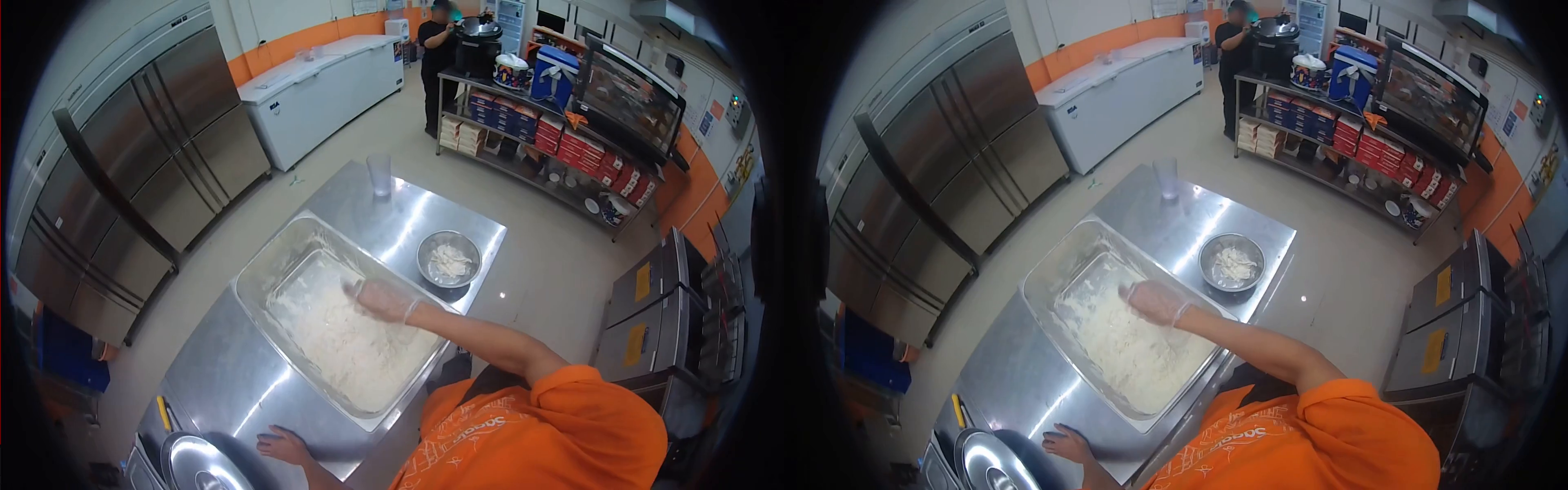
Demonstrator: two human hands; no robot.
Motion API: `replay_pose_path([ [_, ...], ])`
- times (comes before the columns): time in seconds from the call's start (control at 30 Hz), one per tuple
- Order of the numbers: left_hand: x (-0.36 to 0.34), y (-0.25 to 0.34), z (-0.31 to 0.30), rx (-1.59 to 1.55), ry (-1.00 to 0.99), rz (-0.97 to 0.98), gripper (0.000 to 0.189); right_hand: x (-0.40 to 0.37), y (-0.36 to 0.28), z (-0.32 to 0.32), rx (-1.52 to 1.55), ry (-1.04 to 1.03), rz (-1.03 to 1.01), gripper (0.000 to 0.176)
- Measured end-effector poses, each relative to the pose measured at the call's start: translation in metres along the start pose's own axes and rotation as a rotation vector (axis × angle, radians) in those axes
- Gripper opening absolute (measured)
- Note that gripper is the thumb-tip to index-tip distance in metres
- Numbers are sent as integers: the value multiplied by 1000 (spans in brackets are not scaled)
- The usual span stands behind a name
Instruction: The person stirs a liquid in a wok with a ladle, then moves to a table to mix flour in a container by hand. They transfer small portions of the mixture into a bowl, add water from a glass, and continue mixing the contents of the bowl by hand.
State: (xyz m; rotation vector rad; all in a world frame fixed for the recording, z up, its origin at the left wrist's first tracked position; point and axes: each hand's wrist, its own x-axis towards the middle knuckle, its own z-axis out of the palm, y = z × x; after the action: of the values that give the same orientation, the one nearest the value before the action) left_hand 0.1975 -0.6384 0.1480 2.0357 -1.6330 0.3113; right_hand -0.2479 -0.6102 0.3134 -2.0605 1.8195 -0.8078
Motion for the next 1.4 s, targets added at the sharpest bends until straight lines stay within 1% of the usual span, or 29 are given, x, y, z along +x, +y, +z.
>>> replay_pose_path([
  [0.03,-1,1,-3,7,-47,-26,53,-3,-5,6,-139,-54,-36,29],
  [0.07,0,0,-4,18,-92,-49,53,-4,-8,10,-273,-106,-70,37],
  [0.1,0,-1,-4,16,-86,-38,53,-4,-8,11,-271,-95,-66,37],
  [0.17,-2,-2,0,3,-30,-21,53,-3,-7,13,-308,181,-120,39],
  [0.2,-5,0,1,-5,-31,-29,53,0,-10,17,-371,62,-95,35],
  [0.23,-5,0,1,3,-62,-46,53,-2,-12,20,-377,61,-99,35],
  [0.3,4,-4,-2,21,-84,-39,53,-4,-12,35,-244,-109,-89,31],
  [0.33,4,-4,-3,14,-60,-22,53,2,-5,35,-339,20,-149,29],
  [0.37,-2,0,-3,0,-41,-20,52,0,-5,37,-344,16,-151,29],
  [0.43,-7,5,-2,-1,-61,-37,53,-5,-6,43,-517,-133,-269,33],
  [0.47,-2,1,-4,9,-75,-31,53,-3,-11,42,-510,-123,-265,33],
  [0.53,6,-8,-6,24,-61,-17,53,0,-23,30,-411,-78,-94,34],
  [0.57,-2,-1,-2,21,-57,-35,53,1,-21,20,-383,-70,-21,35],
  [0.6,-9,5,1,14,-59,-48,53,-6,-21,20,-345,-177,-65,35],
  [0.7,-1,-3,5,23,-30,-46,53,-13,-16,13,-322,-194,-19,33],
  [0.73,-1,-2,6,17,-32,-54,53,-13,-6,11,-270,-11,-41,39],
  [0.77,0,-2,4,17,-54,-51,53,-13,-8,-7,-280,-20,-49,39],
  [0.83,-2,-5,2,29,-78,-46,53,-14,-29,-56,-127,99,308,47],
  [0.9,-1,-1,2,5,-41,-41,52,-22,-32,-97,135,252,384,51],
  [0.97,0,5,-5,14,-56,-54,52,-35,17,-100,-157,483,336,53],
  [1.03,1,8,-11,31,-83,-63,52,-52,40,-124,-252,562,361,58],
  [1.1,3,7,-11,27,-72,-55,53,-74,68,-139,-267,564,388,57],
  [1.17,-1,0,3,52,4,-37,53,-93,109,-144,-202,525,496,54],
  [1.23,3,12,-17,37,-149,-100,53,-106,149,-142,-154,475,596,51],
  [1.27,2,8,-16,64,-167,-111,53,-111,166,-136,-144,442,601,51],
  [1.33,4,4,-8,62,-106,-74,52,-111,190,-127,-216,418,705,52],
  [1.37,5,6,-10,70,-107,-83,52,-109,186,-122,-213,407,699,52],
  [1.4,5,8,-11,55,-96,-87,51,-109,176,-117,-377,351,704,50],
])
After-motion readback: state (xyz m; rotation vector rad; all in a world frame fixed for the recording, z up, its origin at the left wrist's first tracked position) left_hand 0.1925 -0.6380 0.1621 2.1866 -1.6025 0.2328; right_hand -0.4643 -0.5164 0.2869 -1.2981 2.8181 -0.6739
